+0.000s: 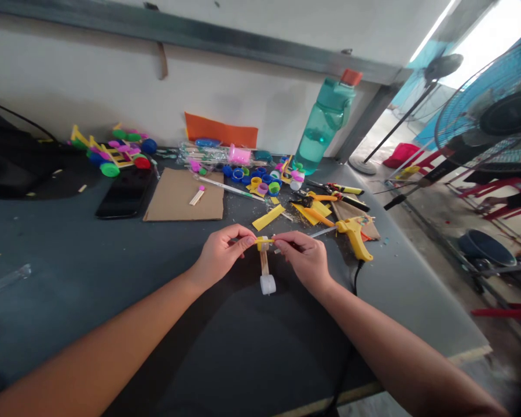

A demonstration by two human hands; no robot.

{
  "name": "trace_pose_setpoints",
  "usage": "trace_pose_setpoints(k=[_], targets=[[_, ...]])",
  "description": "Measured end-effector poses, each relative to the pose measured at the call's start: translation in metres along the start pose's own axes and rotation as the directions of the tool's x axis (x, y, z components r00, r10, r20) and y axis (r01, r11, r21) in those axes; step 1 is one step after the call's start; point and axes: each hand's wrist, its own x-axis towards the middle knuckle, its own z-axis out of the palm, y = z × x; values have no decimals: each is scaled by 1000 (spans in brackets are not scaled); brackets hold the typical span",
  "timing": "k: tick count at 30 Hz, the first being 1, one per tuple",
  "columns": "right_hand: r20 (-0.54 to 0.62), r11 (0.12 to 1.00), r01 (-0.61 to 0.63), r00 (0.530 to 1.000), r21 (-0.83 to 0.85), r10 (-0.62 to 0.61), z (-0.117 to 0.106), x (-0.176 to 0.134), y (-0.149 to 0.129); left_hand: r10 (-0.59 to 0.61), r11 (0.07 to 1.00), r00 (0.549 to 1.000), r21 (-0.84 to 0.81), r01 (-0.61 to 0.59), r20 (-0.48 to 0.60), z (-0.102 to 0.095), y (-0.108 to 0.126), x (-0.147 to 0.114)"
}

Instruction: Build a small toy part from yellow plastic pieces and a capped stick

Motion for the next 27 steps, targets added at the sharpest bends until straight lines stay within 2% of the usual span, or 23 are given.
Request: trace_pose_setpoints(k=[27], targets=[[9,1000,-10,1000,-4,10,-3,-1,1,-1,999,1000,33,1,17,1,-2,-1]])
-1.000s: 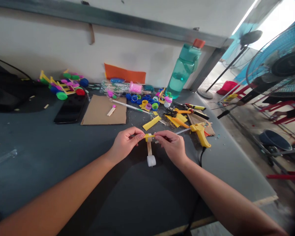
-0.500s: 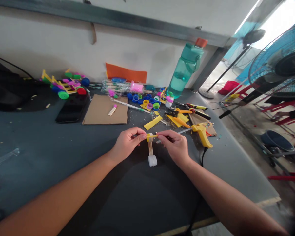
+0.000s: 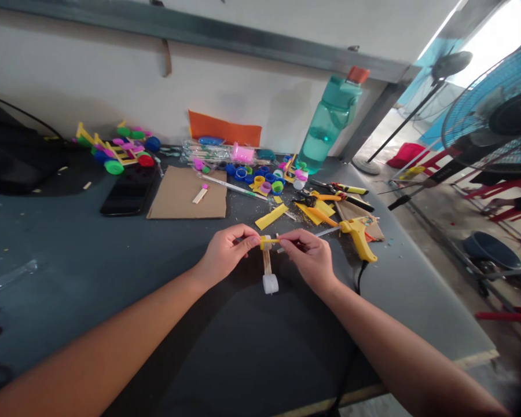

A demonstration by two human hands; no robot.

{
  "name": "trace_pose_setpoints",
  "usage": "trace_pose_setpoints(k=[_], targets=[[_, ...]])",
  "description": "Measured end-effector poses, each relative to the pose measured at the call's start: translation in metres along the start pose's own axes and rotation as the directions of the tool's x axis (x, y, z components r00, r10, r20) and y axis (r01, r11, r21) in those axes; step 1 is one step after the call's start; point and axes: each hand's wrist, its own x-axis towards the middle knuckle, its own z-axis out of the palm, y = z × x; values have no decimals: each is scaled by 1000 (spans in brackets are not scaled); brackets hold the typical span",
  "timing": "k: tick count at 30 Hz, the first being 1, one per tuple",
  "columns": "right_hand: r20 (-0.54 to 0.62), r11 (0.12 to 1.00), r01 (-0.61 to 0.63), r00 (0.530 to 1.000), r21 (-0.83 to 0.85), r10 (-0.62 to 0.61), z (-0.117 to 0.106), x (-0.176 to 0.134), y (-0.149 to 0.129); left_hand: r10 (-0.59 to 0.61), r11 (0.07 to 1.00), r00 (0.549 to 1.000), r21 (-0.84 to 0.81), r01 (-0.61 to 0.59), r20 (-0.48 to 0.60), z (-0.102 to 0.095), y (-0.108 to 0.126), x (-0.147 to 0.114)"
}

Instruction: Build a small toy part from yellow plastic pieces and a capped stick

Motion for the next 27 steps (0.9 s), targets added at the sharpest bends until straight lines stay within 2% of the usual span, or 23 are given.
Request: trace_pose_setpoints(k=[8,27], targets=[[3,1000,16,1000,7,-16,1,1,0,-20,999,1000,-35,20,-13,0,1,0],[14,999,47,999,-10,-47,0,0,0,-12,1000,1000,-6,12,-10,-1,2,0]])
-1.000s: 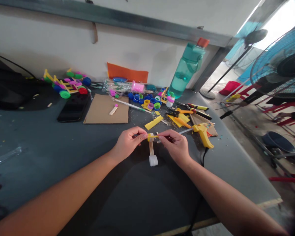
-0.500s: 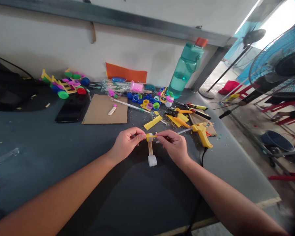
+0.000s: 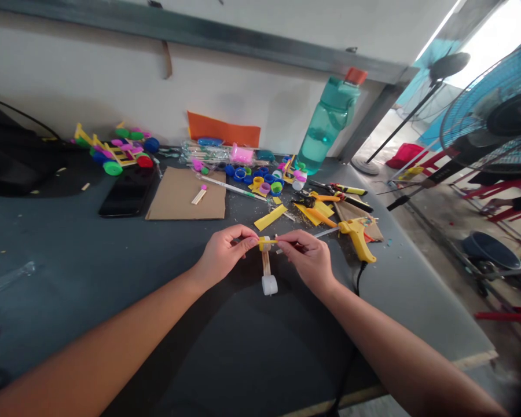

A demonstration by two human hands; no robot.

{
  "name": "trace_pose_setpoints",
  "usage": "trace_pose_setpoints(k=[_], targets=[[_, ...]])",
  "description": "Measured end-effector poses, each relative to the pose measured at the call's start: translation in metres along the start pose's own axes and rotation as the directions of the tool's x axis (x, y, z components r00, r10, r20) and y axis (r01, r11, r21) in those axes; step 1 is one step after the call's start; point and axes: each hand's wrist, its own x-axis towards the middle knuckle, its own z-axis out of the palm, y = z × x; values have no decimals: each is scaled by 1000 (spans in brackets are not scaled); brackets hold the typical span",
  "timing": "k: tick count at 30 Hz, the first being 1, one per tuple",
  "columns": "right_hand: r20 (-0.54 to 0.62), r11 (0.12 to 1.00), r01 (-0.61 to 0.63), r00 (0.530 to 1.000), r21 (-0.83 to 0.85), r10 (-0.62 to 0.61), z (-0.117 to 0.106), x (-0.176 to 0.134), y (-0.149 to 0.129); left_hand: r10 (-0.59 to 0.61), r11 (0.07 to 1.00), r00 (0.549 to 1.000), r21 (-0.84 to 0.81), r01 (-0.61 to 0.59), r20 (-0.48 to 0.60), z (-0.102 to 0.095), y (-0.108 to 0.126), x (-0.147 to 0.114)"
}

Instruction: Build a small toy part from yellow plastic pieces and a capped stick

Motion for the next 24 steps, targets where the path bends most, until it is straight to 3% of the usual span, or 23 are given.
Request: trace_pose_setpoints(k=[12,17,24], targets=[[-11,1000,-10,1000,25,10,2,1,1,-4,1000,1000,17,4,-29,1,1,0],[-3,991,-64,998,118,65,7,1,-1,22,998,998,67,-19,-57,3,-2,1],[-4,974,-130,991,184,133,15,6,0,29,998,1000,47,-29,-12,5,-6,1]])
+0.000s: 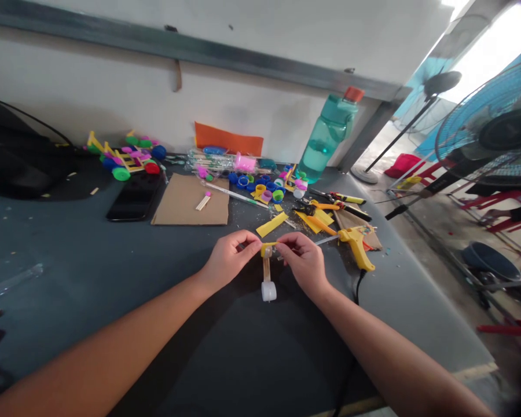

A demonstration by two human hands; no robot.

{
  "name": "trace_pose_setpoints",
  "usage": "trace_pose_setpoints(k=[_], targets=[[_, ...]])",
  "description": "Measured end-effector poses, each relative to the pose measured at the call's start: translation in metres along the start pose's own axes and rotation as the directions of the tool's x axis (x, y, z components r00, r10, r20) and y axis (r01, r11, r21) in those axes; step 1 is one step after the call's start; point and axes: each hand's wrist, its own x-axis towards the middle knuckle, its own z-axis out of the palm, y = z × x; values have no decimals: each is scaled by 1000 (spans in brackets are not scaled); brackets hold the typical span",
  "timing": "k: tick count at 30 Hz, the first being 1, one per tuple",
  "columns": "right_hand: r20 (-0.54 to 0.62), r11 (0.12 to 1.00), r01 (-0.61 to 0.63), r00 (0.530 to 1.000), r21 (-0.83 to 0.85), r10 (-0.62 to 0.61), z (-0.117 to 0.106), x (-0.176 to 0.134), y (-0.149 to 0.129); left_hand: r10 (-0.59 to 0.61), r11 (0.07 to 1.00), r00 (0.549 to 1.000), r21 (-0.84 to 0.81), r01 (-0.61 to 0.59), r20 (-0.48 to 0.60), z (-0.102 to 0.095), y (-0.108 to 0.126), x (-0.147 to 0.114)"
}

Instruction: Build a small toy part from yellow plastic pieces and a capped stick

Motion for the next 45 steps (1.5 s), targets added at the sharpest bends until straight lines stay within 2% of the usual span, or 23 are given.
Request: trace_pose_setpoints(k=[2,4,6,8,10,12,15,19,22,26,29,33,37,39,42,45], targets=[[-11,1000,18,1000,-11,-18,-1,0,1,-8,1000,1000,18,8,-3,0,0,0],[-16,993,97,995,-70,-99,-4,-2,-1,-38,999,998,1,38,-47,-1,0,3],[104,945,245,968,-219,-227,-8,-7,-8,-88,995,985,-52,81,-146,-7,-3,9],[376,810,441,877,-386,-298,-10,-15,-15,-143,986,955,-122,115,-261,-16,-8,18],[584,660,596,761,-457,-283,-10,-22,-19,-181,972,913,-209,109,-365,-25,-17,28],[668,571,672,695,-471,-267,-7,-27,-19,-211,960,877,-260,103,-431,-33,-27,36],[679,538,704,672,-463,-294,-2,-28,-14,-241,946,840,-310,92,-486,-38,-38,41],[644,558,704,680,-440,-350,0,-23,-18,-240,940,818,-334,63,-523,-37,-41,40],[620,582,668,714,-464,-325,2,-14,-27,-249,935,800,-350,52,-546,-37,-40,40],[579,566,606,774,-558,-258,13,16,-30,-236,947,799,-314,62,-553,-38,-42,39],[542,534,588,799,-608,-262,29,42,-23,-216,957,807,-284,62,-550,-38,-44,39],[556,471,605,791,-643,-256,47,57,-13,-205,962,818,-263,68,-537,-39,-42,38],[563,435,622,780,-651,-273,46,54,-17,-193,971,834,-224,85,-517,-39,-36,36],[499,497,604,796,-624,-341,43,57,-23,-184,975,848,-202,93,-498,-39,-34,35],[270,694,516,856,-502,-440,42,74,-26,-173,979,863,-183,95,-475,-39,-33,35],[-3,902,358,929,-242,-370,50,95,-17,-131,989,875,-118,85,-466,-42,-32,37]])
